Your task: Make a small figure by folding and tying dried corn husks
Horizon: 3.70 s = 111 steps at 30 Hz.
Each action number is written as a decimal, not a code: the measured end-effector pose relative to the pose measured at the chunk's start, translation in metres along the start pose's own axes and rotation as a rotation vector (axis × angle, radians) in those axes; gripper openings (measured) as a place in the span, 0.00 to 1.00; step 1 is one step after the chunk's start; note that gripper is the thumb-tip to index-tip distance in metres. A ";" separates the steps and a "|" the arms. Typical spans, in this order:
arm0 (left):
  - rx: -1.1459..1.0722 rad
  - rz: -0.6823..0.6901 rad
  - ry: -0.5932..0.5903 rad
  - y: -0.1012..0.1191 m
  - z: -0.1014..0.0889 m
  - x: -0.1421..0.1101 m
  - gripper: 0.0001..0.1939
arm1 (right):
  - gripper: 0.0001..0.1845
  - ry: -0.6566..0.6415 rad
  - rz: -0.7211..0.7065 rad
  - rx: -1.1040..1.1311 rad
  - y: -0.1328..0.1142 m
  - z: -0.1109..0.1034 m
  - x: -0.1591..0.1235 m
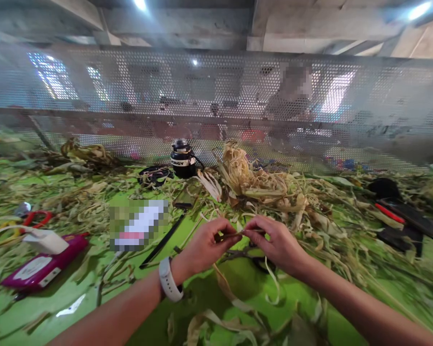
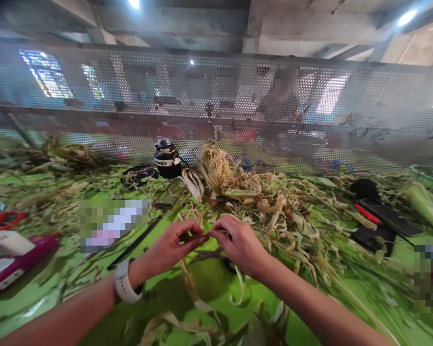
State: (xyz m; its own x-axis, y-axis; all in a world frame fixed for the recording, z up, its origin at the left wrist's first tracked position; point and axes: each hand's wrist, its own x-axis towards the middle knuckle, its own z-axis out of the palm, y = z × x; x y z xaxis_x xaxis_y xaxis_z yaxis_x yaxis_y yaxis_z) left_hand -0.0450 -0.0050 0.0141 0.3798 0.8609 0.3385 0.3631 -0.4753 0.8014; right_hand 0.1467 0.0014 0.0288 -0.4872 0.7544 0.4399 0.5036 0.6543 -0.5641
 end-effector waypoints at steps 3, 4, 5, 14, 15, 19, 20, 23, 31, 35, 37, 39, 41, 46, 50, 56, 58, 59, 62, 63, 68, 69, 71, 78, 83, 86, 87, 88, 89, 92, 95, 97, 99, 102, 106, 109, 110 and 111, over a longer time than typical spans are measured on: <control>-0.109 -0.046 -0.057 0.002 -0.001 -0.001 0.12 | 0.05 -0.019 -0.029 -0.009 -0.001 -0.001 0.000; -0.123 -0.052 -0.065 0.002 -0.001 -0.001 0.12 | 0.05 -0.027 -0.035 -0.013 -0.002 -0.001 -0.001; -0.119 -0.049 -0.060 0.001 0.000 -0.001 0.12 | 0.05 -0.035 -0.036 -0.017 -0.002 -0.001 -0.001; 0.020 -0.010 0.092 0.000 0.007 -0.004 0.09 | 0.04 -0.135 0.145 0.130 0.001 -0.006 0.002; 0.028 -0.012 0.096 -0.001 0.007 -0.004 0.09 | 0.05 -0.139 0.173 0.160 0.001 -0.006 0.002; -0.043 -0.036 0.113 -0.004 0.006 -0.003 0.09 | 0.07 -0.094 0.189 0.156 0.001 -0.004 0.001; -0.068 -0.049 0.102 -0.005 0.006 -0.003 0.09 | 0.07 -0.082 0.170 0.124 0.000 -0.004 0.001; -0.107 -0.075 0.054 -0.006 0.006 -0.003 0.10 | 0.10 -0.085 0.122 0.061 0.000 -0.003 0.001; -0.274 -0.169 -0.079 -0.002 0.004 -0.002 0.14 | 0.12 -0.168 0.114 0.025 0.002 -0.001 0.000; -0.404 -0.259 -0.109 -0.003 0.004 0.000 0.17 | 0.09 -0.198 0.138 0.155 0.004 -0.003 0.002; -0.442 -0.274 -0.112 -0.005 0.005 0.000 0.18 | 0.07 -0.213 0.123 0.202 0.006 -0.005 0.003; -0.464 -0.269 -0.134 -0.007 0.005 0.001 0.17 | 0.06 -0.224 0.114 0.225 0.007 -0.006 0.002; -0.444 -0.276 -0.202 -0.009 0.003 0.001 0.16 | 0.08 -0.243 0.110 0.235 0.009 -0.006 0.001; -0.277 -0.284 -0.381 -0.007 -0.006 0.001 0.16 | 0.10 -0.159 0.174 0.299 0.014 -0.002 0.001; -0.313 -0.307 -0.286 -0.008 -0.004 0.001 0.17 | 0.07 -0.076 0.194 0.341 0.013 0.002 0.002; -0.321 -0.262 -0.217 -0.012 -0.001 0.003 0.17 | 0.11 -0.083 0.237 0.350 0.009 -0.002 0.004; -0.322 -0.281 -0.091 -0.013 -0.005 0.005 0.17 | 0.09 -0.073 0.226 0.140 0.009 -0.011 0.005; -0.328 -0.306 -0.030 -0.013 -0.007 0.006 0.17 | 0.08 -0.101 0.211 -0.004 0.009 -0.016 0.005; -0.357 -0.368 0.080 -0.016 -0.011 0.009 0.16 | 0.10 -0.332 0.159 -0.351 0.010 -0.028 0.000; -0.371 -0.376 0.098 -0.016 -0.011 0.010 0.16 | 0.12 -0.405 0.142 -0.405 0.011 -0.029 -0.003; -0.442 -0.397 0.144 -0.019 -0.009 0.010 0.15 | 0.10 -0.555 0.116 -0.483 0.015 -0.022 -0.011; -0.445 -0.396 0.147 -0.020 -0.008 0.010 0.15 | 0.09 -0.575 0.121 -0.489 0.015 -0.021 -0.011; -0.441 -0.394 0.151 -0.020 -0.008 0.010 0.15 | 0.10 -0.589 0.127 -0.492 0.015 -0.020 -0.010; -0.459 -0.394 0.183 -0.016 -0.011 0.011 0.14 | 0.11 -0.596 0.182 -0.486 0.018 -0.021 -0.009; -0.502 -0.401 0.216 -0.018 -0.012 0.013 0.13 | 0.15 -0.618 0.294 -0.469 0.020 -0.031 -0.005; -0.518 -0.410 0.247 -0.020 -0.013 0.014 0.14 | 0.18 -0.705 0.382 -0.439 0.029 -0.041 0.000; -0.526 -0.407 0.255 -0.021 -0.014 0.015 0.14 | 0.17 -0.730 0.397 -0.445 0.032 -0.044 0.001; -0.535 -0.401 0.263 -0.022 -0.014 0.015 0.14 | 0.17 -0.747 0.404 -0.459 0.035 -0.046 0.002; -0.544 -0.392 0.269 -0.023 -0.014 0.016 0.14 | 0.16 -0.759 0.402 -0.477 0.038 -0.048 0.002; -0.561 -0.374 0.275 -0.026 -0.013 0.016 0.13 | 0.15 -0.766 0.387 -0.551 0.041 -0.050 0.001; -0.566 -0.375 0.277 -0.029 -0.012 0.017 0.14 | 0.18 -0.673 0.340 -0.643 0.038 -0.050 -0.001; -0.568 -0.371 0.281 -0.030 -0.012 0.017 0.14 | 0.18 -0.657 0.312 -0.657 0.035 -0.049 -0.002; -0.574 -0.368 0.280 -0.032 -0.012 0.017 0.14 | 0.15 -0.693 0.314 -0.642 0.034 -0.047 -0.001; -0.626 -0.410 0.303 -0.037 -0.014 0.018 0.14 | 0.11 -0.707 0.356 -0.641 0.034 -0.044 0.000; -0.677 -0.484 0.353 -0.040 -0.015 0.019 0.13 | 0.08 -0.683 0.393 -0.507 0.041 -0.048 0.003; -0.663 -0.482 0.315 -0.037 -0.011 0.017 0.13 | 0.09 -0.572 0.495 -0.204 0.048 -0.057 0.008; -0.657 -0.475 0.298 -0.035 -0.010 0.016 0.13 | 0.10 -0.516 0.534 -0.087 0.050 -0.059 0.009; -0.651 -0.468 0.286 -0.034 -0.008 0.015 0.13 | 0.10 -0.467 0.569 0.027 0.050 -0.060 0.011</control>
State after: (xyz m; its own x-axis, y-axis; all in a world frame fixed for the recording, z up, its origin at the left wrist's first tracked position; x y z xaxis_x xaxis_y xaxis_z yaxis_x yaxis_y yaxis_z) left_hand -0.0587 0.0259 -0.0039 0.0515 0.9970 -0.0571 -0.1661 0.0650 0.9840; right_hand 0.2093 0.0455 0.0468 -0.4117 0.8717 -0.2656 0.7544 0.1626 -0.6360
